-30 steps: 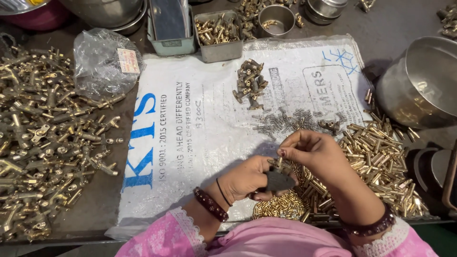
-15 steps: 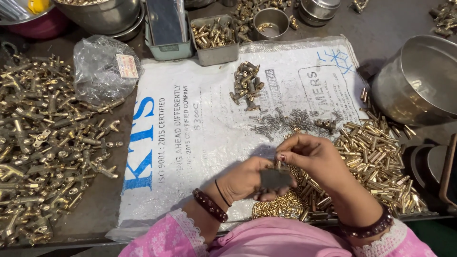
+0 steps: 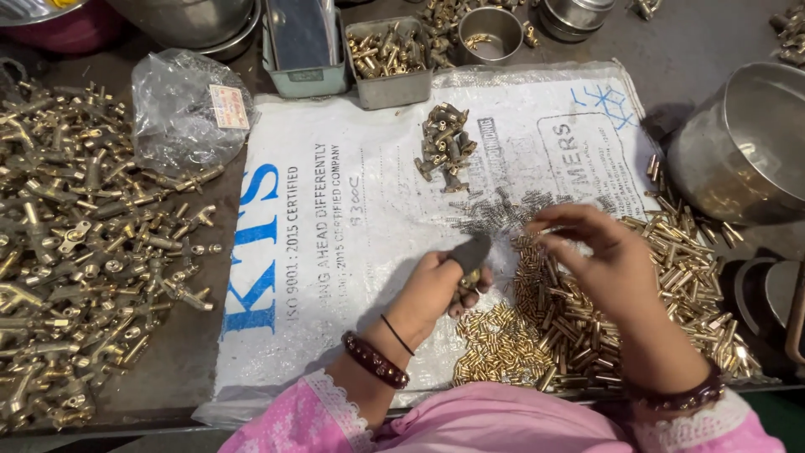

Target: Assembling small brass valve components by hand on a workbench.

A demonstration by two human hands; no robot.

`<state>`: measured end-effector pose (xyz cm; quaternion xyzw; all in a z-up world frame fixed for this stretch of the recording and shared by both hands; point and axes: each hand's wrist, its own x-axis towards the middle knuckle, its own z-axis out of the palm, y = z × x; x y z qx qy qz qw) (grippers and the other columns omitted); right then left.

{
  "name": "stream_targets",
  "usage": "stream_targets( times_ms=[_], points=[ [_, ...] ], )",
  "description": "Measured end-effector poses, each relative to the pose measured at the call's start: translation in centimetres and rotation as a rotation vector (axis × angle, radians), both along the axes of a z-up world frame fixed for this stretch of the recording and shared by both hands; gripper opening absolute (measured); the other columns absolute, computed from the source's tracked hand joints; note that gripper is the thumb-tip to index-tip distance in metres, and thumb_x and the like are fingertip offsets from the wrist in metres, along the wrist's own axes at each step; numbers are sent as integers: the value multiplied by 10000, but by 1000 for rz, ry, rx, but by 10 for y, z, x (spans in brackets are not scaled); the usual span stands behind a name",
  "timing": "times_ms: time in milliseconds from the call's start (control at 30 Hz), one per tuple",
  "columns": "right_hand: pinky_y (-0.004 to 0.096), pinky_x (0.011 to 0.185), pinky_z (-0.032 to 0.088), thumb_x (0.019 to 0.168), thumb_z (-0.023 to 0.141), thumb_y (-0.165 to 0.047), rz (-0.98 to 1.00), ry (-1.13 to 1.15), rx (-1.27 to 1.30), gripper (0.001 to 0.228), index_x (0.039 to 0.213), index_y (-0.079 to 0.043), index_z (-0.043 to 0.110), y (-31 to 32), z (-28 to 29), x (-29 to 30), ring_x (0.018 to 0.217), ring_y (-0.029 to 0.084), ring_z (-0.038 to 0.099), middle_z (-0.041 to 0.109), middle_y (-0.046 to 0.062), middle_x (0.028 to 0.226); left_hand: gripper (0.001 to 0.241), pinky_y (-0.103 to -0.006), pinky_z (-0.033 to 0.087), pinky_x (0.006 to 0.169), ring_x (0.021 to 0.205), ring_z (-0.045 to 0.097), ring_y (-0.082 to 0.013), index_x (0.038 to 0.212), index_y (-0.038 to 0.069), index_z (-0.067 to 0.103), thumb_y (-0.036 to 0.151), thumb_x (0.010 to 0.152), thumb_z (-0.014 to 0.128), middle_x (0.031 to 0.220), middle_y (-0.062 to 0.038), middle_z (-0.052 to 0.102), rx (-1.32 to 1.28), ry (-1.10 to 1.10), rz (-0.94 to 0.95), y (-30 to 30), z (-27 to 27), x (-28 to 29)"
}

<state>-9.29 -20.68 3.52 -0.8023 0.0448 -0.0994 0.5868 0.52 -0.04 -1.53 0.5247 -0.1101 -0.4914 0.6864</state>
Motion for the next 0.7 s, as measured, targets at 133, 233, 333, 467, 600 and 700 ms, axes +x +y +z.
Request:
stream_targets(
  times_ms=[133, 233, 333, 467, 600, 700],
  points=[
    [337, 875, 617, 858, 750, -83, -229, 161, -311, 272, 1129, -104, 737, -14, -12, -11, 1006, 181, 748, 770, 58, 1121, 375, -208, 372, 418, 516, 527, -60, 867, 32, 713, 322, 1039, 551, 654, 8, 598, -10, -26, 93, 1, -8, 5],
    [356, 763, 609, 809, 777, -146, -116, 245, -710, 214, 1022, -148, 789, 10, -15, -17, 884, 211, 745, 775, 29, 1054, 403, -219, 371, 404, 499, 532, -73, 848, 41, 713, 326, 1030, 495, 641, -8, 607, -14, -3, 101, -2, -10, 3],
    [381, 707, 590, 788, 770, -202, -15, 166, -922, 190, 971, -164, 798, 25, -20, -15, 854, 254, 718, 755, 17, 1015, 490, -223, 369, 391, 480, 543, -86, 823, 60, 694, 412, 1032, 425, 637, -16, 622, 31, 47, 113, 0, -5, 3],
    [389, 714, 581, 766, 749, -224, 83, -3, -1035, 149, 895, -154, 777, 25, -26, -14, 914, 262, 695, 721, 13, 954, 558, -222, 351, 385, 481, 552, -92, 817, 65, 670, 512, 1038, 419, 654, -15, 632, 60, 99, 126, 1, 4, 4],
    [385, 721, 577, 783, 737, -212, 97, 12, -1052, 140, 903, -149, 774, 27, -25, -13, 940, 250, 690, 715, 7, 988, 601, -220, 327, 369, 467, 531, -90, 797, 55, 653, 555, 1046, 431, 642, -23, 614, 37, 119, 116, 1, 0, 4],
    [400, 703, 579, 795, 742, -248, 108, 99, -1086, 191, 948, -135, 760, 27, -16, -5, 911, 264, 695, 694, 26, 972, 608, -227, 301, 350, 447, 513, -100, 772, 65, 626, 570, 1035, 415, 645, -37, 616, 10, 168, 110, -1, -4, 5]
  ],
)
